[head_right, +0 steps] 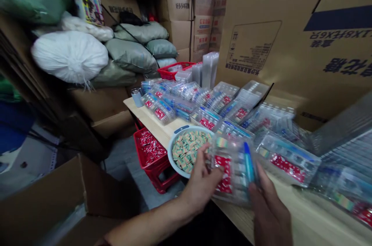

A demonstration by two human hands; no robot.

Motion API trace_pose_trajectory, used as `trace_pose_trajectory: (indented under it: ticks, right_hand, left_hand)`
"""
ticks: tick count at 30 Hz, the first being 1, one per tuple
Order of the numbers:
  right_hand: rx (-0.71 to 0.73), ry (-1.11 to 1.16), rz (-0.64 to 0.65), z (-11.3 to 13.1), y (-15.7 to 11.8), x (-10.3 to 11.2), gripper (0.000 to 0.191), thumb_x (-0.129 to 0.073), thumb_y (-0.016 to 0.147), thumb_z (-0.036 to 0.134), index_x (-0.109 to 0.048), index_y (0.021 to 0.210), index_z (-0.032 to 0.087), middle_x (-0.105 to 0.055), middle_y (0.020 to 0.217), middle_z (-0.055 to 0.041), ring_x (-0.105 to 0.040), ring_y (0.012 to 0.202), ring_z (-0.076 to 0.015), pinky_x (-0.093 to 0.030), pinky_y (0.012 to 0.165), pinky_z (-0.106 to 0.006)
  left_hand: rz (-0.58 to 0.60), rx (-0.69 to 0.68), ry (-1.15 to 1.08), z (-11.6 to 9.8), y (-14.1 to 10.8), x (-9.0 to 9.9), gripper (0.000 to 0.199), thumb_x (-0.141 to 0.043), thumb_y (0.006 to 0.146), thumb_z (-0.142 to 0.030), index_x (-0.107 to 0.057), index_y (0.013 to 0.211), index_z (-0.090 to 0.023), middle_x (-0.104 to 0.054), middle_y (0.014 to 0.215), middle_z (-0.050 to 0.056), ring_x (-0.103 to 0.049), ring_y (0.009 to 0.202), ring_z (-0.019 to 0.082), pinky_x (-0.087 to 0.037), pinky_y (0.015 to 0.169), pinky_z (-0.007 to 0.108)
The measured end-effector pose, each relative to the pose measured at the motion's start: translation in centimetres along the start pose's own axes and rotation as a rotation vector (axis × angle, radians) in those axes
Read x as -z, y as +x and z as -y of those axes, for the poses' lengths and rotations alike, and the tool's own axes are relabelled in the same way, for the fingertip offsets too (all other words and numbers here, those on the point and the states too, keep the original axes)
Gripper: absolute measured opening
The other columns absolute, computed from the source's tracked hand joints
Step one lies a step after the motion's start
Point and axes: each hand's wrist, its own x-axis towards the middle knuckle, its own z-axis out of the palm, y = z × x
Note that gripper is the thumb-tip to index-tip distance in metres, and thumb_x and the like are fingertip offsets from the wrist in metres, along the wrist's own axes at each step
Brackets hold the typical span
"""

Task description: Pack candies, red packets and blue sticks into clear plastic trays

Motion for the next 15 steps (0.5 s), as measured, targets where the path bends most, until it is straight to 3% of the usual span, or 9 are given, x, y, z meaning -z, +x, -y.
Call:
trace_pose_trajectory:
  ticks: [3, 5, 8, 10, 13, 15]
  right_hand:
    - [0.044, 0.153, 0.142, 3.7, 1.3, -3.5, 0.065, -0.047, 0.097, 0.057, -0.047, 0.154, 0.027, -0.054, 0.152, -0.0057, -0.051, 0.139, -0.0306, -0.044, 0.112, -0.043]
    - [0.134, 0.132, 0.235, 4.5, 1.8, -5.5, 0.058, -0.040, 0.101, 0.054, -0.052, 0.149, 0.026, -0.060, 0.145, -0.0079, -0.055, 0.133, -0.0281, -0.043, 0.110, -0.043]
    - [0.349, -0.177, 0.353, 3.6, 1.9, -7.3, 0.039, -0.039, 0.102, 0.045, -0.072, 0.111, 0.027, -0.072, 0.116, -0.0065, -0.062, 0.112, -0.0281, -0.043, 0.097, -0.046]
    - [0.504, -0.381, 0.380, 2.4, 1.5, -7.7, 0.034, -0.042, 0.101, 0.039, -0.070, 0.089, 0.025, -0.072, 0.099, -0.0061, -0.062, 0.100, -0.0279, -0.042, 0.087, -0.044]
    - [0.677, -0.519, 0.317, 1.0, 0.3, -7.9, 0.025, -0.044, 0.100, 0.031, -0.066, 0.092, 0.023, -0.070, 0.098, -0.0076, -0.061, 0.100, -0.0275, -0.039, 0.085, -0.043]
    - [0.743, -0.550, 0.270, 0.4, -0.4, -7.8, 0.021, -0.044, 0.100, 0.027, -0.064, 0.102, 0.022, -0.069, 0.107, -0.0093, -0.061, 0.106, -0.0280, -0.040, 0.087, -0.044]
  left_hand:
    - [-0.131, -0.023, -0.128, -3.0, 0.8, 3.7, 0.091, -0.077, 0.074, -0.024, -0.030, 0.152, -0.023, -0.060, 0.138, 0.012, -0.065, 0.115, 0.025, -0.053, 0.100, 0.037]
    - [-0.267, -0.036, -0.146, -4.9, 1.2, 6.9, 0.091, -0.078, 0.072, -0.021, -0.031, 0.150, -0.022, -0.065, 0.132, 0.013, -0.069, 0.104, 0.025, -0.056, 0.094, 0.038]
    - [-0.506, -0.138, -0.103, -7.1, 1.8, 12.6, 0.080, -0.076, 0.073, -0.015, -0.039, 0.144, -0.021, -0.069, 0.121, 0.011, -0.071, 0.091, 0.021, -0.058, 0.089, 0.037]
    - [-0.641, -0.228, -0.065, -7.9, 2.4, 16.3, 0.068, -0.072, 0.074, -0.011, -0.046, 0.136, -0.020, -0.070, 0.113, 0.009, -0.071, 0.085, 0.018, -0.059, 0.086, 0.035]
    - [-0.811, -0.286, -0.034, -7.5, 3.8, 20.8, 0.057, -0.069, 0.074, -0.008, -0.051, 0.127, -0.020, -0.068, 0.099, 0.004, -0.067, 0.074, 0.014, -0.059, 0.079, 0.033]
    - [-0.884, -0.271, -0.014, -6.5, 5.0, 22.6, 0.054, -0.069, 0.074, -0.008, -0.052, 0.124, -0.019, -0.066, 0.093, 0.002, -0.065, 0.070, 0.013, -0.059, 0.075, 0.031]
